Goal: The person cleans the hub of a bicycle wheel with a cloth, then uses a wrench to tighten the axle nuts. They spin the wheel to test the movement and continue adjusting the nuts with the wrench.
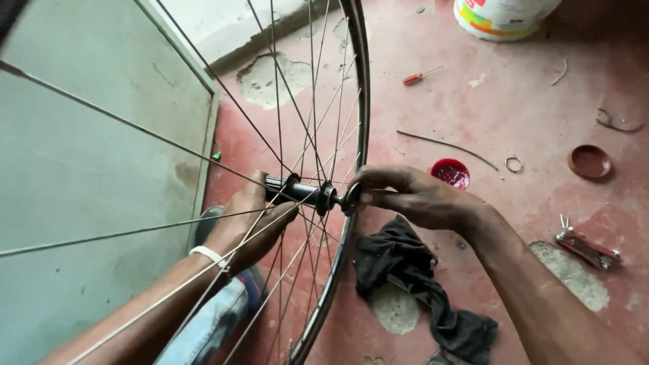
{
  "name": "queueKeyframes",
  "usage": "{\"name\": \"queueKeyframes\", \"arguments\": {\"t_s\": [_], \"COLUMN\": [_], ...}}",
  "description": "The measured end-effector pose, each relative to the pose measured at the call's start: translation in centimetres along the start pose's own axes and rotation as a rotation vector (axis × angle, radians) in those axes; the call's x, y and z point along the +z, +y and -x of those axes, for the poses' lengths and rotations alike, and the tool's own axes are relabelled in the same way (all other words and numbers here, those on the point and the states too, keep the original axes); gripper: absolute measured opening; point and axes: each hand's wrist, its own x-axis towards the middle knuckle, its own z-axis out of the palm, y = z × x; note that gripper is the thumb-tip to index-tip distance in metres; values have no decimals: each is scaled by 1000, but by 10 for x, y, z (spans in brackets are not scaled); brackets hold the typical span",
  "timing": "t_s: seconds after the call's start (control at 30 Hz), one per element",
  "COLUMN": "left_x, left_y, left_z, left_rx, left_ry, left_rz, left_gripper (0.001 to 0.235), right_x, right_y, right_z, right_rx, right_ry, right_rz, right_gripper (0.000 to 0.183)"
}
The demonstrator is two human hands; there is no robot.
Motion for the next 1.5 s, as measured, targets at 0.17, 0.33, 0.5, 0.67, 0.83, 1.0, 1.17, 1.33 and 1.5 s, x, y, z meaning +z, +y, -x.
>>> {"name": "queueKeyframes", "arguments": {"t_s": [0.17,0.33,0.5,0.67,0.83,1.0,1.17,1.33,1.5], "left_x": [-9,-9,-14,-16,-35,-28,-38,-36,-50], "left_y": [24,20,16,10,34,24,31,29,47], "left_z": [11,6,4,-4,11,-13,-13,-19,-18], "left_rx": [-16,69,8,84,-88,103,60,62,26], "left_ry": [6,-2,-14,-66,-110,-111,-129,-61,-157], "left_rz": [43,192,305,372,33,156,-1,-43,-44], "left_gripper": [51,32,24,26,43,43,41,48,66], "right_x": [-8,59,117,113,75,64,86,86,72], "right_y": [-7,23,-28,-60,-18,-5,-2,-27,-37], "right_z": [-2,15,0,2,-3,-11,-24,-45,-37], "right_rx": [-161,98,307,239,-31,-223,-120,420,582], "right_ry": [-22,122,389,829,797,584,729,817,755], "right_rz": [176,-604,-1603,-1001,292,757,812,-129,-588], "right_gripper": [12,21,33,56,32,50,13,36,62]}}
